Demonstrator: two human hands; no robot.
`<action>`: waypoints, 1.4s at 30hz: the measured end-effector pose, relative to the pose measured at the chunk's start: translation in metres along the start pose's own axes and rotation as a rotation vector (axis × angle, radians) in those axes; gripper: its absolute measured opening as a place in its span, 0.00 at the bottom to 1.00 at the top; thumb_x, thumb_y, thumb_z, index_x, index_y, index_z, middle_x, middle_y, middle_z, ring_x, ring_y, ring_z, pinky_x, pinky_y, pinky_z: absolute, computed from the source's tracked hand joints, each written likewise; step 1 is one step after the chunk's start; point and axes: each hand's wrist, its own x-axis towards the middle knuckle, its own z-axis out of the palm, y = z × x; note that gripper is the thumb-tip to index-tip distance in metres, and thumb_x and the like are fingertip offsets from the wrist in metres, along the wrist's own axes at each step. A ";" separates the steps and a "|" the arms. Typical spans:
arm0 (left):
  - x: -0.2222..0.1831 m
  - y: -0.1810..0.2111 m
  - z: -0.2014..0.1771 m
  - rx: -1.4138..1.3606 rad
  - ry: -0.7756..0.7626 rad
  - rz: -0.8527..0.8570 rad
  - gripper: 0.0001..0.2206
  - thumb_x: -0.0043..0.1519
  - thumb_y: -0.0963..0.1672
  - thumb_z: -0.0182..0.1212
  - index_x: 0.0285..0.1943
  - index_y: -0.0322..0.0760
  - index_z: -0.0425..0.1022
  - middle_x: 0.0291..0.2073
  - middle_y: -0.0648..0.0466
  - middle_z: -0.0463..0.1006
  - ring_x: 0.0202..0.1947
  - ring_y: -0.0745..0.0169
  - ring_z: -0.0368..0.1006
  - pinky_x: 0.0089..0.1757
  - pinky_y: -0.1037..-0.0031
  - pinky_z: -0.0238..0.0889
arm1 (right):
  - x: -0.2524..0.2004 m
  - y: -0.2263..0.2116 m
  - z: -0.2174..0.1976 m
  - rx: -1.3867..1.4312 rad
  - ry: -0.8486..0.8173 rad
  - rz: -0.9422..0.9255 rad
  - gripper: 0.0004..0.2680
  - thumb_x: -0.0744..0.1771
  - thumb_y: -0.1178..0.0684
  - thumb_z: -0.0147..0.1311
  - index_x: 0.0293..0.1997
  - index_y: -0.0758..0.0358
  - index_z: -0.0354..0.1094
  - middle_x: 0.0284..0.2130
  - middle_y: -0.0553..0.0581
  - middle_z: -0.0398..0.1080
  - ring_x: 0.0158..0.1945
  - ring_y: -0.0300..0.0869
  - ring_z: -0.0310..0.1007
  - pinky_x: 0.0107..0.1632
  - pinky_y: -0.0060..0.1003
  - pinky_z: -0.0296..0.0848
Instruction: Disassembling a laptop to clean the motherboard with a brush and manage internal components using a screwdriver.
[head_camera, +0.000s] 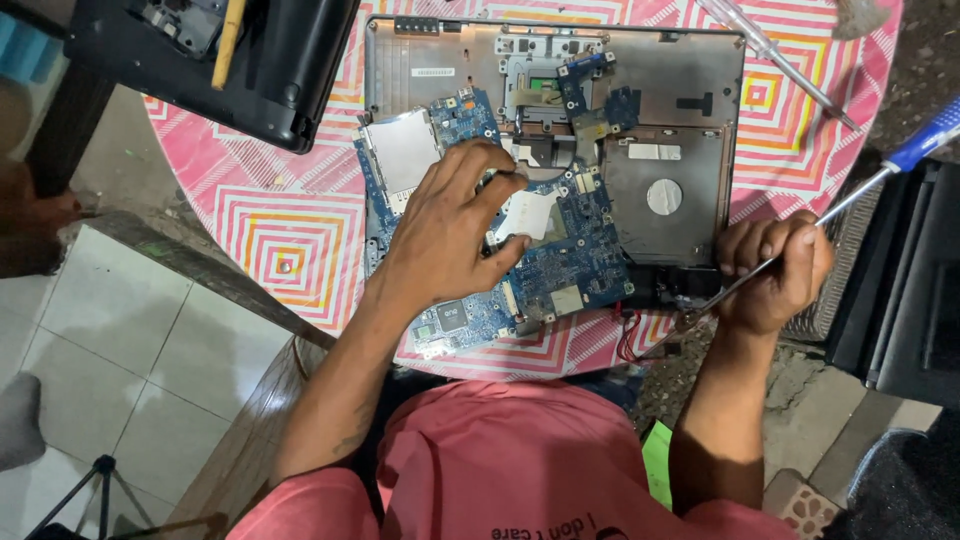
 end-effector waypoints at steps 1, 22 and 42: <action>-0.001 -0.001 0.001 -0.012 0.003 0.006 0.18 0.57 0.46 0.64 0.52 0.32 0.70 0.51 0.43 0.67 0.55 0.40 0.63 0.51 0.51 0.63 | 0.000 -0.001 0.002 -0.003 0.002 0.003 0.13 0.73 0.47 0.38 0.30 0.55 0.51 0.15 0.49 0.45 0.15 0.37 0.43 0.22 0.31 0.50; 0.014 -0.015 -0.024 -0.394 0.314 0.022 0.03 0.64 0.37 0.57 0.40 0.37 0.70 0.36 0.51 0.78 0.38 0.60 0.75 0.44 0.67 0.68 | 0.001 -0.005 0.006 0.010 0.002 0.037 0.13 0.73 0.46 0.39 0.29 0.55 0.51 0.15 0.50 0.45 0.16 0.38 0.44 0.23 0.32 0.49; 0.161 -0.116 0.041 0.327 0.154 0.014 0.07 0.54 0.39 0.59 0.40 0.35 0.72 0.32 0.43 0.75 0.31 0.37 0.73 0.27 0.50 0.69 | 0.002 -0.009 0.013 0.050 0.004 0.031 0.14 0.72 0.48 0.38 0.27 0.56 0.52 0.13 0.50 0.46 0.16 0.37 0.45 0.24 0.31 0.49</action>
